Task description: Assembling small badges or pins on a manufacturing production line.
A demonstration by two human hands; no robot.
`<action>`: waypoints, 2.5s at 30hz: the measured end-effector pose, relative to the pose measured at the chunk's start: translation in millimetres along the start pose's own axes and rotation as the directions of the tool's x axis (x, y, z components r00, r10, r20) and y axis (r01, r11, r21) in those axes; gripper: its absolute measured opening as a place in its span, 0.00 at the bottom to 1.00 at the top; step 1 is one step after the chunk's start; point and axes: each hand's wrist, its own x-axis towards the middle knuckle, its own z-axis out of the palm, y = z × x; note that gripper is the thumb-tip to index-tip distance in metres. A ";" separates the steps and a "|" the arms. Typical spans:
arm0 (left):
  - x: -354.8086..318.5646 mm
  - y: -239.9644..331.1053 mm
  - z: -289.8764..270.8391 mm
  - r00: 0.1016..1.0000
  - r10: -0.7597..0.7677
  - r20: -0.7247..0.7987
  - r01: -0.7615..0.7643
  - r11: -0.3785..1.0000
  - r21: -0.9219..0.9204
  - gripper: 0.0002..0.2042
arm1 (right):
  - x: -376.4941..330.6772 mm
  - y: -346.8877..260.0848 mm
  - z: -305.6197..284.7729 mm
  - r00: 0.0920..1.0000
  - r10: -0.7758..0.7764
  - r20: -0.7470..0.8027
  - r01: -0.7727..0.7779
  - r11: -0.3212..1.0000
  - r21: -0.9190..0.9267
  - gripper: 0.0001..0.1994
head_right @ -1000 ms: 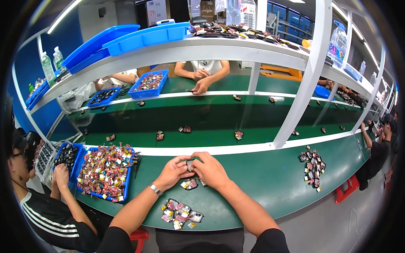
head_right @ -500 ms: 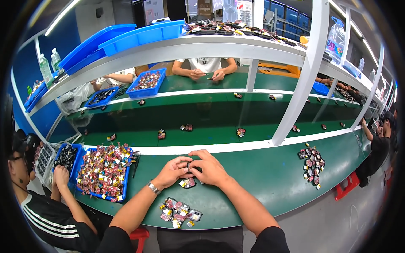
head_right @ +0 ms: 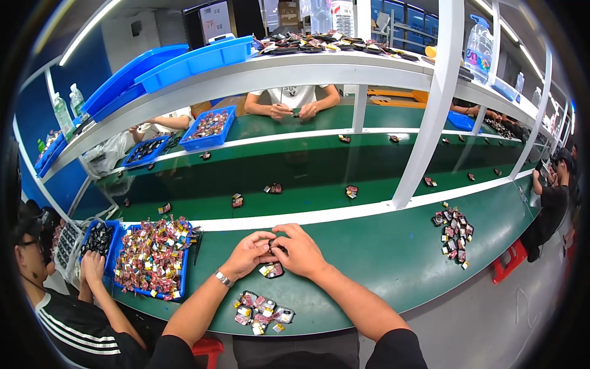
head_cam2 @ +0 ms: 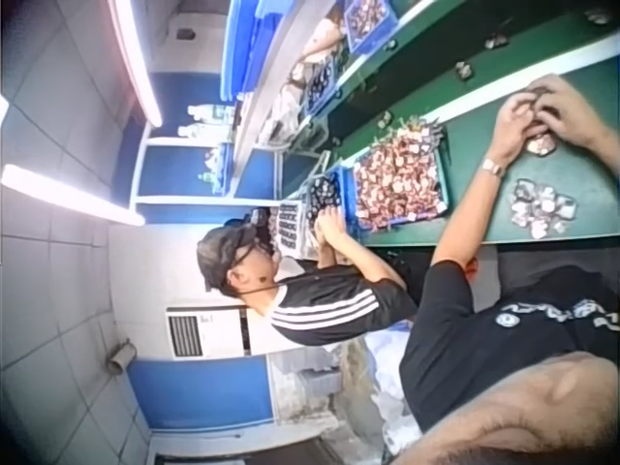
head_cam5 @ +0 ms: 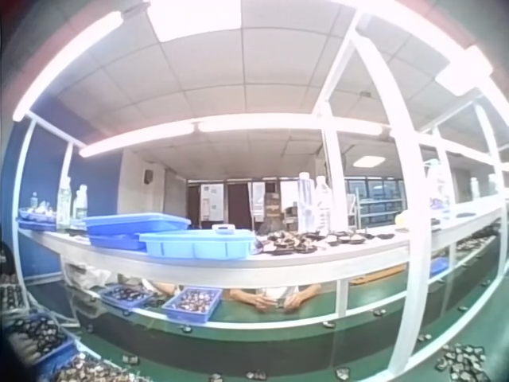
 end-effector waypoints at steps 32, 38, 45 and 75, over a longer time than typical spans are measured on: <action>1.5 -10.5 4.2 0.976 0.208 -0.065 -0.207 0.978 0.020 0.11 | -1.7 -9.3 15.0 0.990 0.034 -0.137 -0.025 0.997 0.070 0.12; 1.1 -8.5 5.0 0.980 0.169 -0.108 -0.173 0.984 -0.030 0.13 | 2.9 -6.0 15.7 0.968 -0.071 -0.242 0.061 0.997 -0.049 0.11; 1.1 -9.4 0.9 0.981 0.151 -0.123 -0.152 0.988 -0.005 0.14 | 4.2 -4.8 18.7 0.953 -0.164 -0.256 0.132 0.982 -0.137 0.08; 15.6 -23.8 1.3 0.873 0.427 -0.234 -0.274 0.828 0.488 0.07 | 14.1 16.3 33.2 0.936 0.333 -0.114 -0.286 0.909 0.304 0.10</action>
